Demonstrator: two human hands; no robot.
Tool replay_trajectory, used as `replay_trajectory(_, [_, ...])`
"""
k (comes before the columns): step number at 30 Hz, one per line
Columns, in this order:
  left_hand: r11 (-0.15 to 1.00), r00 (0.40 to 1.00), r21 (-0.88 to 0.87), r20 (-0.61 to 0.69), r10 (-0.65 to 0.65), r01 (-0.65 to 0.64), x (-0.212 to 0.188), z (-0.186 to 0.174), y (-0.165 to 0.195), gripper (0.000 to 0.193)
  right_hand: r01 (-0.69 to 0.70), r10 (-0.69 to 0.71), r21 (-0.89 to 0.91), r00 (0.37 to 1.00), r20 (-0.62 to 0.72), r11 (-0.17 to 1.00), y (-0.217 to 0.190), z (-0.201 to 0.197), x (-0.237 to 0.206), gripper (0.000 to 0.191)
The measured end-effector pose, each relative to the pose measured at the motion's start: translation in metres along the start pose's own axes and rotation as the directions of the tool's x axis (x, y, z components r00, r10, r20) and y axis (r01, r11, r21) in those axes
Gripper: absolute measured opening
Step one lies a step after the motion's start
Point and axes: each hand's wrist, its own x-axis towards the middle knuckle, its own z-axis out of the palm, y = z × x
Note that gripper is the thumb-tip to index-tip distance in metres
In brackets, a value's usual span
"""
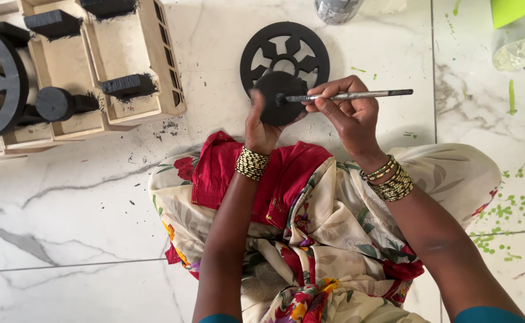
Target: The person sits on the floor and paints black paint onto foam craft shapes, including a wheel-shaped disc and a round disc, using a paintbrush. They hold each piece steady with one hand, brush its surface and edges, dip the brush in the paint can, and place finished pieces into wooden crate trays beside them.
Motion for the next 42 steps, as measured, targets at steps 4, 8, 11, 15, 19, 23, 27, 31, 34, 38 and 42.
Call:
replay_trajectory(4, [0.972,0.987,-0.228,0.159,-0.024,0.060,0.007,-0.003,0.000,0.099,-0.042,0.051,-0.104,0.995,0.084,0.994,0.013,-0.005,0.005,0.010])
replay_trajectory(8, [0.991,0.990,-0.095,0.108,-0.088,0.098,0.015,-0.009,-0.005,0.085,0.094,-0.107,-0.172,0.992,-0.069,0.981,0.014,-0.022,0.027,0.006])
replay_trajectory(11, [0.992,0.991,-0.049,0.074,-0.113,0.117,0.017,-0.015,-0.008,0.082,0.082,-0.101,-0.127,0.983,-0.155,0.989,0.009,-0.030,0.031,0.009])
replay_trajectory(15, [0.996,0.995,-0.018,0.058,-0.084,0.086,0.021,-0.023,-0.016,0.082,-0.035,0.041,-0.096,0.997,0.065,0.995,0.017,-0.012,0.021,0.009])
replay_trajectory(19, [0.992,0.989,-0.038,0.095,-0.113,0.117,0.020,-0.030,-0.018,0.093,-0.021,0.018,-0.119,1.000,-0.024,0.993,0.025,-0.008,0.029,0.010])
replay_trajectory(23, [0.986,0.986,0.002,-0.016,-0.167,0.167,0.024,-0.037,-0.019,0.102,0.007,-0.018,-0.064,0.985,-0.171,0.998,0.018,-0.024,0.041,0.009])
replay_trajectory(27, [0.972,0.989,0.184,-0.054,-0.141,0.148,0.029,-0.044,-0.027,0.108,-0.051,0.051,0.006,0.996,-0.070,0.999,0.017,-0.019,0.026,0.012])
replay_trajectory(31, [0.764,0.998,0.643,0.056,0.009,-0.043,0.031,-0.046,-0.025,0.121,0.013,-0.019,-0.079,0.996,-0.085,0.997,0.013,-0.017,0.024,0.011])
replay_trajectory(34, [0.512,0.975,0.833,0.142,0.168,-0.209,0.031,-0.038,-0.018,0.121,0.104,-0.110,-0.250,0.994,-0.011,0.963,0.008,-0.017,0.027,0.009])
replay_trajectory(38, [0.260,0.945,0.931,0.183,0.271,-0.255,0.026,-0.023,-0.005,0.117,0.298,-0.194,-0.519,0.950,0.246,0.801,0.003,-0.006,0.013,0.006])
replay_trajectory(42, [0.140,0.925,0.952,0.220,0.311,-0.273,0.021,-0.011,0.008,0.111,0.204,-0.101,-0.523,0.970,0.219,0.828,0.001,-0.003,0.003,0.006])
